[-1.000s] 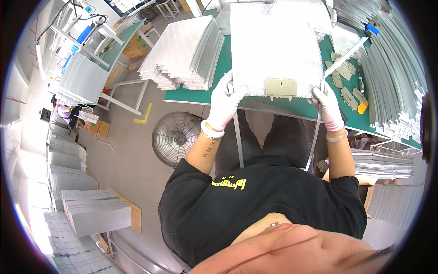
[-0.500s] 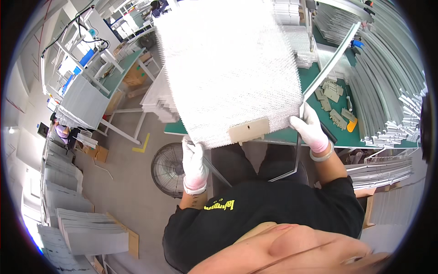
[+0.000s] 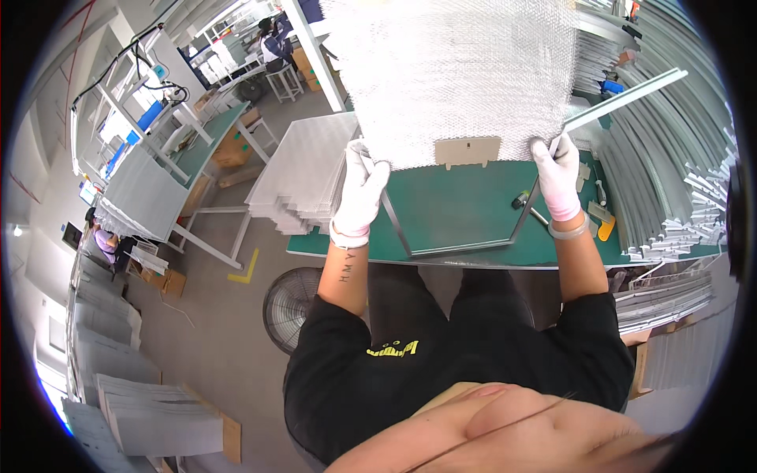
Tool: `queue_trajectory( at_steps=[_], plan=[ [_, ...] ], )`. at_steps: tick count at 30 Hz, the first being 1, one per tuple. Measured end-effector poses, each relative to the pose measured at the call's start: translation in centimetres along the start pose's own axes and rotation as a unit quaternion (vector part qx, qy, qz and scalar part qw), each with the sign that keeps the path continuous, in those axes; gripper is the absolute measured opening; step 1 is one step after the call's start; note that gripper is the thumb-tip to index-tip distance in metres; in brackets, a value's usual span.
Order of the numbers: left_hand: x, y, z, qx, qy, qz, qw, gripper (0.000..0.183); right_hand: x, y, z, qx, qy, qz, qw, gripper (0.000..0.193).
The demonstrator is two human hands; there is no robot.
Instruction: The person assembles metal frames by placing a mesh sheet on a workbench, positioning a plastic insert, and inserting metal bars into the frame's edges. They use a handheld power tool to secure the components and then stack the finished unit. The process is repeated for multiple units.
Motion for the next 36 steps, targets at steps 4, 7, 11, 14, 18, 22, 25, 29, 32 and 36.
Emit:
queue_trajectory(
  at_steps=[4,7,11,14,18,22,25,29,32,36],
  plan=[
    [-0.9,0.5,-2.7,0.080,-0.055,-0.028,0.995,0.036,0.3,-1.7,2.8,0.041,0.001,-0.026,0.999,0.027],
    [-1.0,0.8,-2.4,0.048,-0.007,0.015,0.999,0.027,0.8,-1.2,2.8,0.024,0.017,-0.031,0.999,0.027],
    [-0.4,0.1,-1.6,-0.076,0.094,0.067,0.990,0.012,1.6,-0.7,2.0,-0.029,0.018,0.002,0.999,0.030],
    [-0.4,0.2,-1.5,-0.046,0.089,0.078,0.992,0.006,2.0,-0.9,2.8,-0.035,0.016,-0.013,0.999,0.026],
    [-0.5,-0.6,-2.8,-0.075,0.059,0.059,0.994,0.010,2.6,-1.8,4.0,0.044,0.010,-0.015,0.999,0.021],
    [0.6,-2.2,-6.1,-0.097,0.023,0.053,0.994,0.020,3.4,-1.0,4.6,0.059,0.006,-0.011,0.998,0.022],
    [3.5,-4.6,-10.9,-0.095,-0.023,0.029,0.995,0.033,6.9,-1.1,9.4,0.110,0.061,-0.060,0.990,0.028],
    [7.6,-5.8,-15.0,-0.094,-0.118,0.026,0.988,0.042,10.7,-1.3,13.0,0.123,0.150,-0.152,0.969,0.036],
    [4.2,-3.9,-10.6,-0.184,-0.072,-0.082,0.977,0.045,6.1,-1.5,7.5,0.111,0.051,-0.128,0.984,0.057],
    [-1.5,-0.5,-3.6,0.003,-0.028,-0.020,0.999,0.028,0.5,-2.8,4.7,0.082,0.114,-0.069,0.988,0.012]
  ],
)
Point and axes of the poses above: each hand's wrist, its own x-axis away from the middle knuckle, its own y-axis out of the palm, z = x × y, the point moved 10 cm from there along -x, towards the middle knuckle, and after that the axes turned 12 degrees about x, right-handed, at the moved point
